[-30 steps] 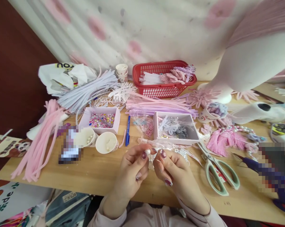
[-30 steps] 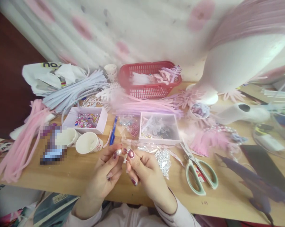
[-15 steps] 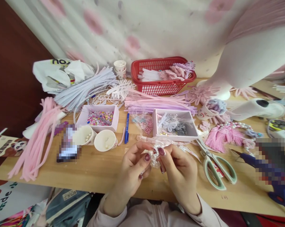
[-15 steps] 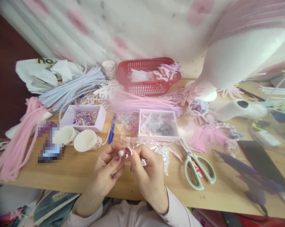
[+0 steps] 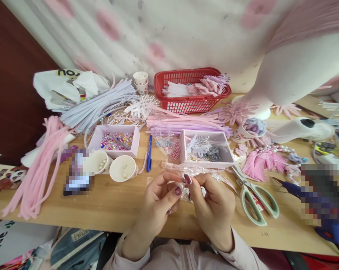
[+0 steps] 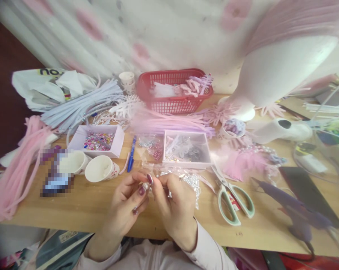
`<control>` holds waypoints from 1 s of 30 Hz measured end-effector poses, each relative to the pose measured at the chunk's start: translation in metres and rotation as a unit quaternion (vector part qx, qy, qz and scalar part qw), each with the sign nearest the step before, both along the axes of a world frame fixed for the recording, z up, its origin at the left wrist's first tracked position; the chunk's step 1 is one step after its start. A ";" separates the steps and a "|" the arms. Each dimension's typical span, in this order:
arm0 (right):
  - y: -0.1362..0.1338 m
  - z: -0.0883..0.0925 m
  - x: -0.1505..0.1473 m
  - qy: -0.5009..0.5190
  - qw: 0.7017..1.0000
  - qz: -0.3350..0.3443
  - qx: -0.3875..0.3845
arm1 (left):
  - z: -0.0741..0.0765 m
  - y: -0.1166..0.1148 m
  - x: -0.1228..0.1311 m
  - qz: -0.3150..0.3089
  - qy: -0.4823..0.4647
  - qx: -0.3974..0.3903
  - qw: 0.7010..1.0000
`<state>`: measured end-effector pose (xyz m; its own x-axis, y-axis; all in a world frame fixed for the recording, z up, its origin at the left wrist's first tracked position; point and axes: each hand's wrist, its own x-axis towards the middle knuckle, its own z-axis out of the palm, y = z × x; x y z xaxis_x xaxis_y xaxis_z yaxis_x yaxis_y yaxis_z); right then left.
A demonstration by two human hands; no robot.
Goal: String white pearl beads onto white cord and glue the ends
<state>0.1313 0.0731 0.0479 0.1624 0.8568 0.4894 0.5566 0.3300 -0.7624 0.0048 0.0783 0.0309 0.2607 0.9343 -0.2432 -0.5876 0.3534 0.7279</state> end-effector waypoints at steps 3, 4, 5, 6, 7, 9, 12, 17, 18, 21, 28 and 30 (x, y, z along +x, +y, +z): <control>0.000 -0.001 0.001 -0.007 1.000 0.000 0.005 | 0.001 0.001 0.000 0.005 -0.005 0.003 1.000; 0.001 -0.001 0.001 -0.010 1.000 -0.001 0.006 | 0.001 0.001 0.000 0.006 -0.005 0.003 1.000; 0.001 -0.001 0.001 -0.013 1.000 0.000 0.007 | 0.001 0.001 0.000 0.005 -0.004 0.003 1.000; 0.001 -0.001 0.002 -0.017 1.000 0.002 0.007 | 0.001 0.001 0.000 0.006 0.000 0.002 1.000; 0.001 -0.001 0.002 -0.021 1.000 0.004 0.008 | 0.000 0.000 0.000 0.006 0.004 0.002 1.000; 0.001 0.000 0.003 -0.030 0.999 0.010 0.013 | -0.001 -0.001 -0.001 0.007 0.015 0.000 1.000; 0.001 0.000 0.004 -0.043 0.999 0.023 0.018 | -0.003 -0.002 -0.001 0.008 0.023 0.003 1.000; 0.000 -0.005 0.008 -0.034 0.997 0.069 -0.028 | -0.005 -0.001 -0.001 0.024 0.017 0.014 0.999; -0.001 -0.006 0.009 -0.018 0.995 0.086 -0.048 | -0.005 -0.001 -0.001 0.032 0.014 0.013 0.999; -0.005 -0.008 0.013 0.042 0.984 0.141 -0.102 | -0.006 0.000 0.000 0.052 0.011 0.014 0.999; -0.011 -0.012 0.012 0.105 0.965 0.197 -0.140 | -0.007 -0.001 0.001 0.063 0.025 0.006 0.998; -0.012 -0.015 0.012 0.104 0.966 0.190 -0.139 | -0.007 -0.001 0.002 0.068 0.026 0.006 0.997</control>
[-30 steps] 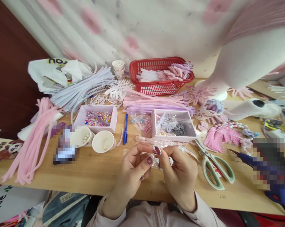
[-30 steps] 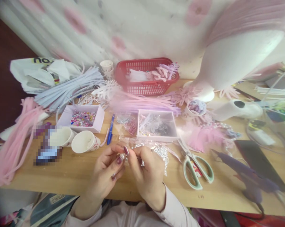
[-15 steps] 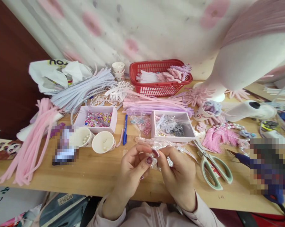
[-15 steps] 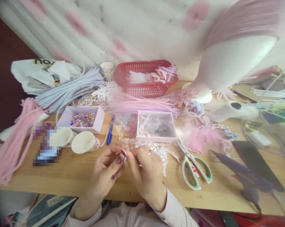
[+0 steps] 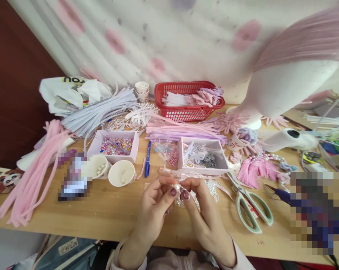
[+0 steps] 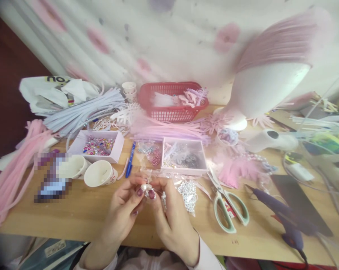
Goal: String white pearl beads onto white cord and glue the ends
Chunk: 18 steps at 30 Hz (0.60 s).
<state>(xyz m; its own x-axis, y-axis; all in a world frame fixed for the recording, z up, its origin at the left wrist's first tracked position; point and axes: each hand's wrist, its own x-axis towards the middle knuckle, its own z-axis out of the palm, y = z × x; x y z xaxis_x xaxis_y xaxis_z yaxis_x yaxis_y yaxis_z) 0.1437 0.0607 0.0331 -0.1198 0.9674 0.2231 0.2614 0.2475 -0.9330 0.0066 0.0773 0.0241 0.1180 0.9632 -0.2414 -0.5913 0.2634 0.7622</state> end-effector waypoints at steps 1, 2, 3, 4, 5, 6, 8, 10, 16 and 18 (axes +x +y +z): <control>-0.001 -0.001 0.001 -0.004 1.000 -0.006 0.003 | 0.000 0.000 0.000 0.001 0.001 0.001 1.000; -0.001 -0.002 0.001 -0.009 1.000 -0.011 0.009 | 0.000 0.000 0.000 0.001 0.003 0.004 1.000; -0.001 -0.002 0.002 -0.014 1.000 -0.016 0.018 | 0.000 0.000 0.001 0.000 0.004 0.007 1.000; -0.002 -0.002 0.003 -0.018 0.999 -0.021 0.029 | -0.001 0.000 0.001 -0.002 0.005 0.009 1.000; -0.002 -0.001 0.004 -0.023 0.999 -0.024 0.042 | -0.002 0.000 0.001 -0.007 0.007 0.012 1.000; -0.002 -0.001 0.005 -0.030 0.998 -0.028 0.056 | -0.003 -0.001 0.001 -0.012 0.011 0.015 1.000; -0.001 0.000 0.006 -0.052 0.994 -0.034 0.085 | -0.005 -0.002 0.001 -0.022 0.020 0.024 0.999; 0.000 0.001 0.008 -0.082 0.990 -0.037 0.111 | -0.007 -0.002 0.001 -0.024 0.040 0.039 0.998; 0.002 0.003 0.012 -0.140 0.979 -0.037 0.145 | -0.012 -0.005 -0.001 -0.010 0.108 0.071 0.992; 0.002 0.003 0.012 -0.133 0.982 -0.039 0.130 | -0.013 -0.006 -0.001 -0.003 0.125 0.066 0.990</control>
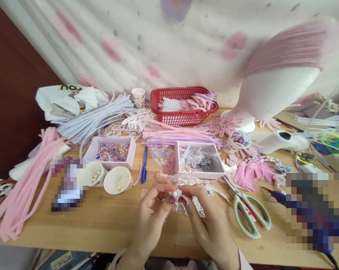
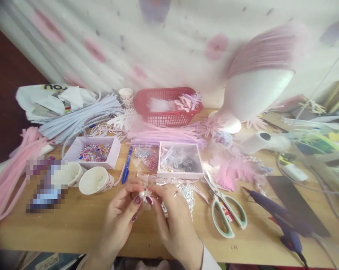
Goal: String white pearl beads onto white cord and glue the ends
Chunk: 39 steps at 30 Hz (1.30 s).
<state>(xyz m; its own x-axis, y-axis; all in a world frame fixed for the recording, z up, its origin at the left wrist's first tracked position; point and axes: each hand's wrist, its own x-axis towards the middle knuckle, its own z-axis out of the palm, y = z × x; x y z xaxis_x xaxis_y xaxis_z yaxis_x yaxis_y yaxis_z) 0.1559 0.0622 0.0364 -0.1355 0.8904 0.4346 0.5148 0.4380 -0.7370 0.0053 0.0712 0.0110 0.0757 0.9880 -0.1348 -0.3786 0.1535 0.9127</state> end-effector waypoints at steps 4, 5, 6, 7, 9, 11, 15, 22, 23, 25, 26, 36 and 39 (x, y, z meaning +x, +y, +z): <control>-0.003 -0.001 -0.001 0.027 0.999 -0.005 -0.018 | 0.000 -0.001 0.000 0.024 0.039 0.016 0.999; -0.004 -0.002 -0.001 0.034 0.999 -0.008 -0.019 | 0.001 -0.002 0.001 0.028 0.048 0.026 0.998; -0.004 -0.002 -0.001 0.040 0.999 -0.012 -0.019 | 0.002 -0.002 0.001 0.030 0.057 0.037 0.997; -0.004 -0.003 -0.001 0.044 0.999 -0.015 -0.018 | 0.003 -0.002 0.001 0.031 0.067 0.046 0.996; -0.004 -0.003 0.000 0.043 0.999 -0.017 -0.007 | 0.006 -0.003 0.002 0.030 0.090 0.067 0.993; -0.003 -0.003 0.001 0.030 0.999 -0.014 0.010 | 0.009 -0.003 0.002 0.024 0.112 0.086 0.990; -0.003 -0.002 0.003 0.014 0.999 -0.014 0.026 | 0.012 -0.002 0.003 0.024 0.139 0.129 0.982; -0.008 -0.003 0.006 0.029 0.999 -0.022 -0.011 | 0.014 -0.004 0.005 0.038 0.148 0.152 0.976; -0.009 -0.003 0.007 0.032 0.999 -0.021 -0.021 | 0.014 -0.004 0.005 0.039 0.148 0.154 0.976; -0.010 -0.003 0.008 0.044 0.998 -0.019 -0.042 | 0.014 -0.005 0.005 0.042 0.149 0.154 0.976; -0.011 -0.002 0.008 0.050 0.997 -0.017 -0.052 | 0.013 -0.005 0.005 0.042 0.150 0.155 0.976; -0.010 0.002 0.006 0.093 0.994 0.000 -0.054 | 0.010 -0.004 0.008 0.035 0.142 0.153 0.977; -0.010 0.002 0.006 0.083 0.996 0.004 -0.046 | 0.008 -0.007 0.007 0.025 0.145 0.133 0.980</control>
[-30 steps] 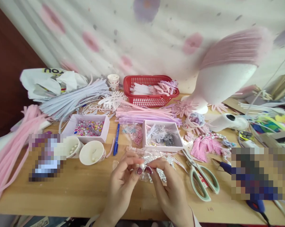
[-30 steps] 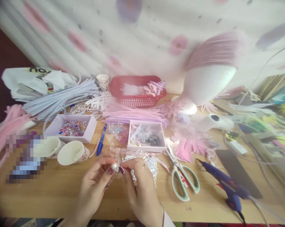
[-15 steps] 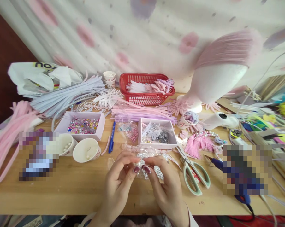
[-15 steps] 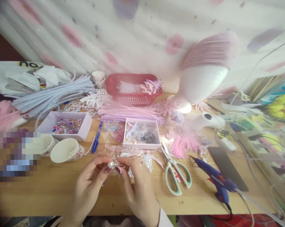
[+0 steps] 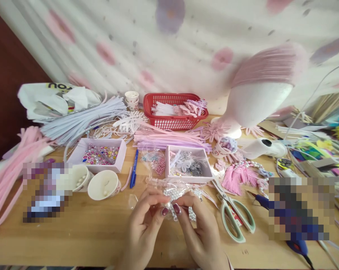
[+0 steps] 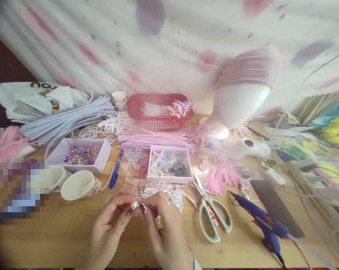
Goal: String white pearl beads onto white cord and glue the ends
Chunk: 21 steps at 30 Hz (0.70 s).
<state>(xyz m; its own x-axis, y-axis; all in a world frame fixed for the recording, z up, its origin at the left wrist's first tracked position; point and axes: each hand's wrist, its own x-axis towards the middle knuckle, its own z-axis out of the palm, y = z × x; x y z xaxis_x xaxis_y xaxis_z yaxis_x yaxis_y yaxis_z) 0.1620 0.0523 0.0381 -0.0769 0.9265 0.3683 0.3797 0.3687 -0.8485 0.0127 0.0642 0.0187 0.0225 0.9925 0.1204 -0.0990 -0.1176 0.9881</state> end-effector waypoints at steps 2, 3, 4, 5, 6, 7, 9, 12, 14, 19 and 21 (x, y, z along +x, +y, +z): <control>0.000 0.000 0.001 -0.003 1.000 0.002 0.006 | 0.000 -0.002 0.000 0.007 -0.003 -0.011 1.000; 0.001 0.000 0.001 -0.003 1.000 0.001 0.006 | 0.000 -0.002 0.001 0.010 -0.006 -0.016 1.000; 0.001 0.000 0.001 -0.004 1.000 -0.001 0.004 | 0.001 -0.002 0.001 0.013 -0.009 -0.020 1.000; 0.001 0.000 0.001 -0.005 1.000 -0.005 0.001 | 0.001 -0.002 0.002 0.013 -0.013 -0.023 1.000; 0.000 -0.001 0.001 -0.007 1.000 -0.010 -0.004 | 0.002 -0.002 0.003 0.012 -0.016 -0.026 0.999; 0.000 -0.002 0.001 -0.009 1.000 -0.012 -0.008 | 0.003 -0.002 0.004 0.015 -0.019 -0.030 0.999; -0.001 -0.005 0.002 -0.007 1.000 -0.015 -0.017 | 0.003 -0.001 0.005 0.029 -0.027 -0.040 0.998; -0.001 -0.006 0.002 0.016 0.999 -0.002 -0.032 | 0.004 0.000 0.005 0.035 -0.026 -0.040 0.998; 0.000 -0.007 0.002 0.032 0.999 0.003 -0.036 | 0.003 0.000 0.005 0.015 -0.011 -0.019 1.000; 0.006 -0.007 0.002 0.016 1.000 -0.008 -0.019 | 0.003 0.002 0.004 0.016 0.013 0.002 1.000; 0.006 -0.006 0.003 0.008 1.000 -0.006 -0.019 | 0.003 0.003 0.003 0.005 0.024 0.014 1.000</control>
<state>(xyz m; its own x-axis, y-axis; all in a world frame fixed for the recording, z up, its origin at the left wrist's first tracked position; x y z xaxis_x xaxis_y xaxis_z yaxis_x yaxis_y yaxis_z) 0.1645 0.0585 0.0319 -0.0606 0.9407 0.3337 0.3704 0.3317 -0.8677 0.0158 0.0670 0.0214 0.0183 0.9890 0.1470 -0.0502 -0.1459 0.9880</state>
